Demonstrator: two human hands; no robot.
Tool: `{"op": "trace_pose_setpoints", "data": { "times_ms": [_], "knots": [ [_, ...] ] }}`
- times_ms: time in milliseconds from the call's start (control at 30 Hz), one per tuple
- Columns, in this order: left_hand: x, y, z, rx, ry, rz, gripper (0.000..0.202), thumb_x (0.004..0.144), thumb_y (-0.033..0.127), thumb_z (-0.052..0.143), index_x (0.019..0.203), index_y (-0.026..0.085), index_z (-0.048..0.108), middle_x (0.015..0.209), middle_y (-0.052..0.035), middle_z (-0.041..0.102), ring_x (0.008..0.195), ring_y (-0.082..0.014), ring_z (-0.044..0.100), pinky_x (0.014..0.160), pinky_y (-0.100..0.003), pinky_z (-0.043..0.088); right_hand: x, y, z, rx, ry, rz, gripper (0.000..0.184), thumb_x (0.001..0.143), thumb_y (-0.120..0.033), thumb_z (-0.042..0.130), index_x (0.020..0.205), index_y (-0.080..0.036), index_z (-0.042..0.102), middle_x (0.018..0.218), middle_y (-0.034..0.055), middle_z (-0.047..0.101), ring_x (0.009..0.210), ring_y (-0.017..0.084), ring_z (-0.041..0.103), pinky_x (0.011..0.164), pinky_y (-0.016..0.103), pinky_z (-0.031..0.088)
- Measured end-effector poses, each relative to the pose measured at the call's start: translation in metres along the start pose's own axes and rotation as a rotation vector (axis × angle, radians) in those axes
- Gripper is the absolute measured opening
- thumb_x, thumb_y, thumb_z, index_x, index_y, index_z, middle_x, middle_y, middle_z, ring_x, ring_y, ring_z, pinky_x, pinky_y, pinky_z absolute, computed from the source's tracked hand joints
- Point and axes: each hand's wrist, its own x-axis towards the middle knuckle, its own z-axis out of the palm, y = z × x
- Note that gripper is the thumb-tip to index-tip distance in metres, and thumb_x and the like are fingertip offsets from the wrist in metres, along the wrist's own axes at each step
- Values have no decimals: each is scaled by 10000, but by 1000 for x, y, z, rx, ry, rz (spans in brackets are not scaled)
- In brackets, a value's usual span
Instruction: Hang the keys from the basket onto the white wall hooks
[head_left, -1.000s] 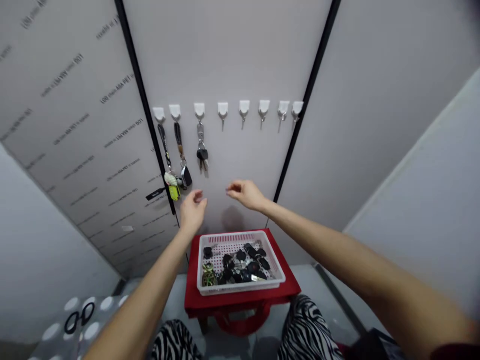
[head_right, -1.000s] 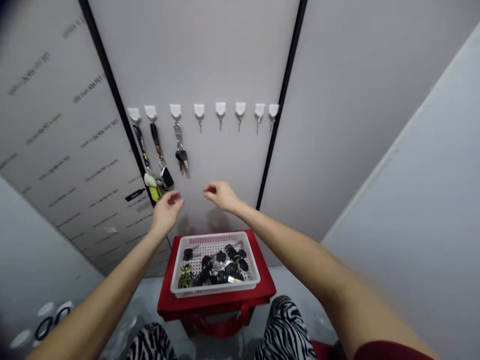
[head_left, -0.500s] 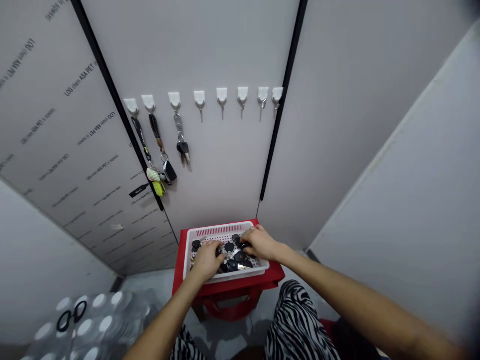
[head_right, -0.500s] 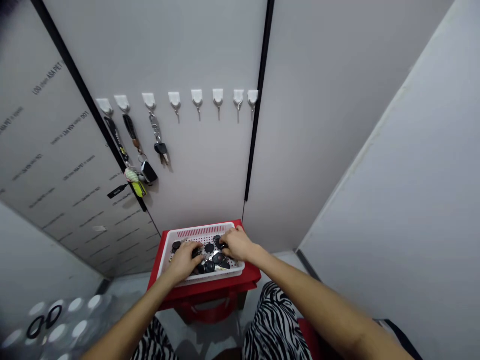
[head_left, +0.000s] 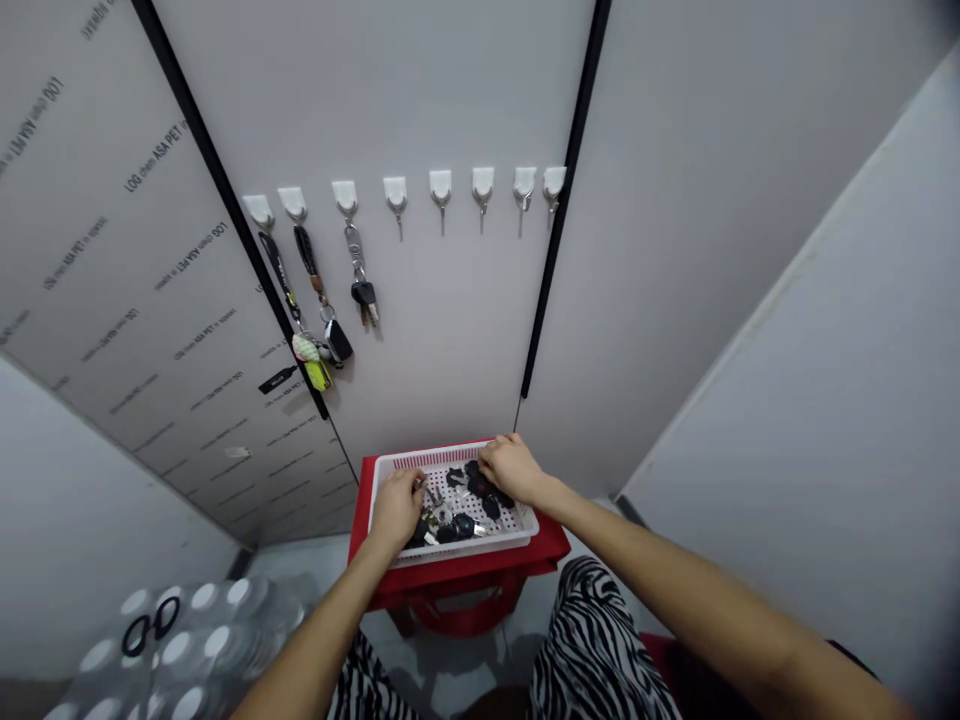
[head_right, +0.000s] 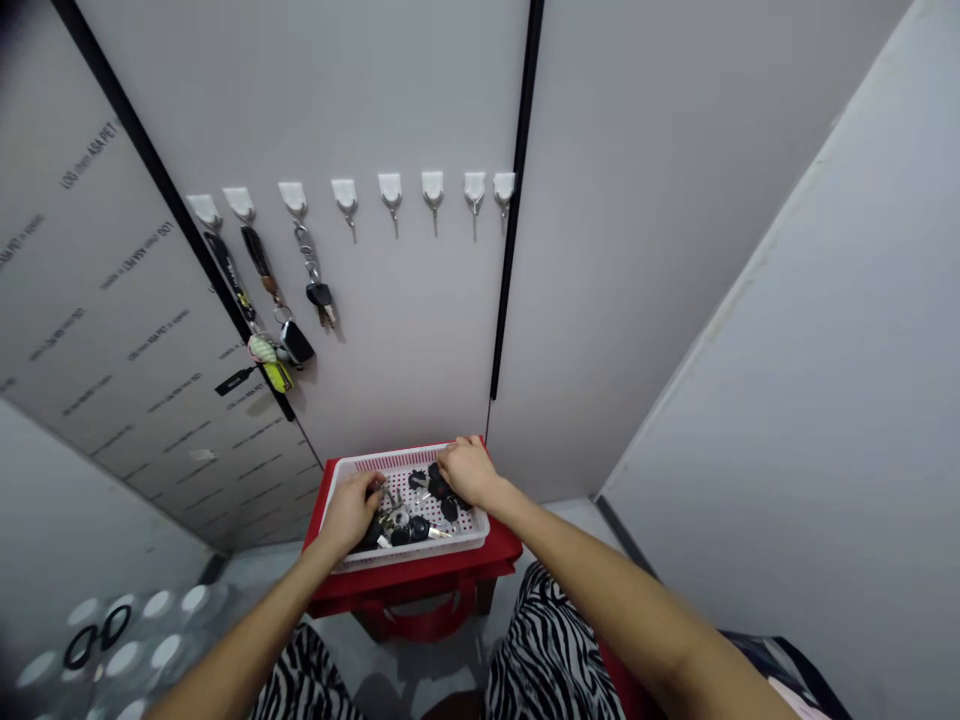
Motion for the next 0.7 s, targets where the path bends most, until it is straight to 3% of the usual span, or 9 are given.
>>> {"op": "trace_pose_setpoints", "data": {
  "times_ms": [100,200,333,500,700],
  "knots": [
    [0,0,0,-108,48,-25,204,633,124,414,815,151,503,805,-41,547,781,-123,475,703,-240,355,-5,-5,-1,72,-20,-104,162,656,-260,438,737,-192,560,782,32,572,784,159,446,686,272,240],
    [1,0,-1,-201,74,-64,225,636,121,414,845,154,490,812,-35,546,759,-113,489,692,-238,370,-12,-14,2,111,-125,-225,220,595,-307,500,783,-213,563,770,23,578,785,162,455,693,271,257],
    [1,-2,-1,-231,89,-66,257,635,116,413,879,160,479,849,-34,543,784,-117,492,717,-250,373,-15,-24,7,15,-266,-185,222,542,-320,536,701,-177,597,705,74,587,785,218,461,697,323,264],
    [-2,-2,-2,-189,92,32,256,648,145,391,882,168,493,908,-36,531,876,-127,455,783,-259,338,-11,-28,4,9,-263,-157,157,563,-246,496,667,-166,582,663,69,587,712,199,496,696,335,267],
    [-12,10,-3,-142,-155,205,251,623,177,425,848,202,532,860,-22,559,836,-144,461,761,-261,328,-11,-31,5,-33,-256,-164,211,510,-267,531,684,-156,574,701,83,592,724,222,500,704,361,258]
  ]
}}
